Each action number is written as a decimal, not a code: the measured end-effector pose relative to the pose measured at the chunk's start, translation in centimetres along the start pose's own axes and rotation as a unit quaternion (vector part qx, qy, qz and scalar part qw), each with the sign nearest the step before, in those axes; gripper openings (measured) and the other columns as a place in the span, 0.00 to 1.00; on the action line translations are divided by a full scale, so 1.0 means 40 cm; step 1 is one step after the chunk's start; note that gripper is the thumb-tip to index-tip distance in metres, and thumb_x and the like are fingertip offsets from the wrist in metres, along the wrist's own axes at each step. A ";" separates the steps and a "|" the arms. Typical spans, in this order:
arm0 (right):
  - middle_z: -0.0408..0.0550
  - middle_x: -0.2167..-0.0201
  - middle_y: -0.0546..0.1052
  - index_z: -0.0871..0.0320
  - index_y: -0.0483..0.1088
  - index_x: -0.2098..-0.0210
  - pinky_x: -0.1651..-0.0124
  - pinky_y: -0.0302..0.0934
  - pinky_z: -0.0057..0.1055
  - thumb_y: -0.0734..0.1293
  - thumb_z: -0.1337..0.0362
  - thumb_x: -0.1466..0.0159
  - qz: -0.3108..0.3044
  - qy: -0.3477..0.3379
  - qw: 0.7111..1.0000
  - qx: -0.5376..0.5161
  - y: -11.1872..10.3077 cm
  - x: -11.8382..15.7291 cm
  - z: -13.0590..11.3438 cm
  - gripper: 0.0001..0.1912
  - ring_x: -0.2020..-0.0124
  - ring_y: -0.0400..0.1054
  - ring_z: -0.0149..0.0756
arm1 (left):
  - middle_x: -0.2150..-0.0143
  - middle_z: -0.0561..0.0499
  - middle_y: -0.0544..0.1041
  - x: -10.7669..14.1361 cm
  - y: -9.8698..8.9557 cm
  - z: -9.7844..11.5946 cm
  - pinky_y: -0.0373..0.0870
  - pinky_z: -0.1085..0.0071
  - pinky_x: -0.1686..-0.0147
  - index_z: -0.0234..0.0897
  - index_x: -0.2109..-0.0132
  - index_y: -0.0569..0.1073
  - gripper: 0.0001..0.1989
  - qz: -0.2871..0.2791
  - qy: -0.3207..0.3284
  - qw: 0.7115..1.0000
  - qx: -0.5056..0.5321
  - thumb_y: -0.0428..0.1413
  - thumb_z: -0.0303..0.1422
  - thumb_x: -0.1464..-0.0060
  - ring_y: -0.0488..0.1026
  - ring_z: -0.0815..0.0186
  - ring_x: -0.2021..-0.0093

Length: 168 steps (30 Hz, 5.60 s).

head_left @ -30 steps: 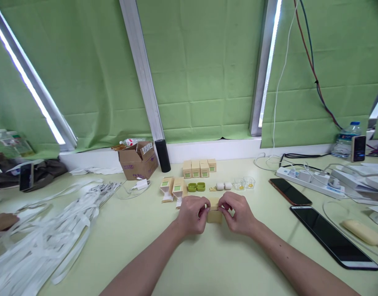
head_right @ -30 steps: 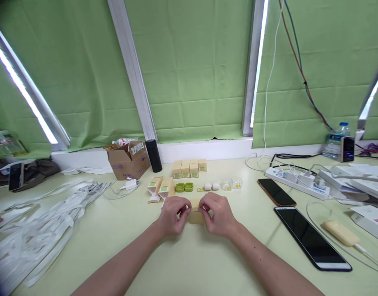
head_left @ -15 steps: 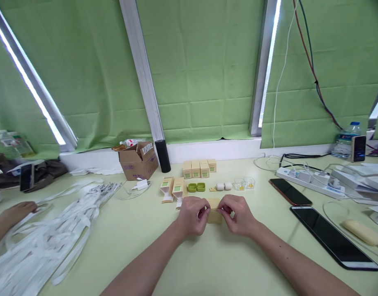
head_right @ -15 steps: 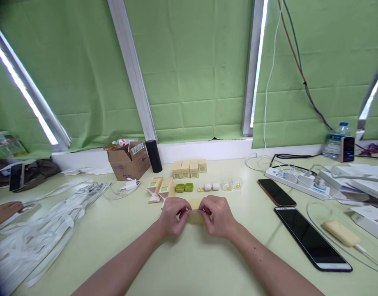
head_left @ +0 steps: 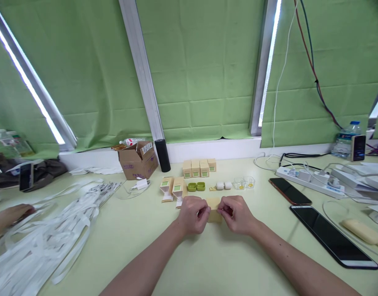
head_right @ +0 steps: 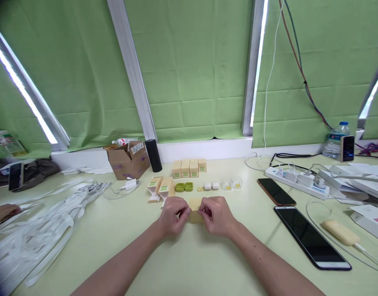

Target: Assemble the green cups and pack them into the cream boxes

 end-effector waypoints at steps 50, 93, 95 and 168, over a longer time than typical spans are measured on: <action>0.56 0.63 0.83 0.56 0.72 0.60 0.69 0.49 0.33 0.63 0.66 0.33 -0.222 0.270 0.897 0.271 0.041 0.018 0.153 0.07 0.65 0.77 0.48 | 0.72 0.52 0.82 0.022 0.046 -0.108 0.59 0.69 0.69 0.40 0.68 0.80 0.12 -0.100 -0.246 0.954 -0.143 0.54 0.23 0.47 0.76 0.63 0.71; 0.50 0.55 0.78 0.56 0.70 0.53 0.63 0.58 0.29 0.70 0.69 0.37 -0.122 0.237 0.953 0.140 -0.123 -0.298 0.251 0.13 0.64 0.70 0.35 | 0.74 0.53 0.78 0.026 0.026 -0.141 0.56 0.68 0.68 0.40 0.51 0.77 0.13 -0.102 -0.313 0.921 -0.210 0.50 0.27 0.37 0.77 0.60 0.70; 0.52 0.53 0.78 0.57 0.70 0.52 0.61 0.58 0.29 0.69 0.70 0.37 -0.104 0.250 0.950 0.152 -0.129 -0.324 0.306 0.13 0.61 0.70 0.36 | 0.74 0.52 0.78 0.025 0.028 -0.140 0.56 0.67 0.68 0.40 0.51 0.77 0.13 -0.104 -0.311 0.921 -0.212 0.50 0.27 0.37 0.77 0.59 0.70; 0.51 0.59 0.82 0.56 0.72 0.59 0.65 0.53 0.32 0.60 0.69 0.30 -0.194 0.192 0.925 0.264 0.150 -0.037 0.117 0.08 0.59 0.77 0.43 | 0.63 0.38 0.83 -0.012 0.076 -0.174 0.72 0.63 0.61 0.33 0.46 0.74 0.14 -0.272 -0.278 0.862 -0.325 0.50 0.25 0.36 0.82 0.51 0.60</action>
Point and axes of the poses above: each hand's wrist, its own x-axis away from the middle knuckle, its own y-axis out of the palm, z = x × y, the point moved 9 cm from there along -x, towards the middle knuckle
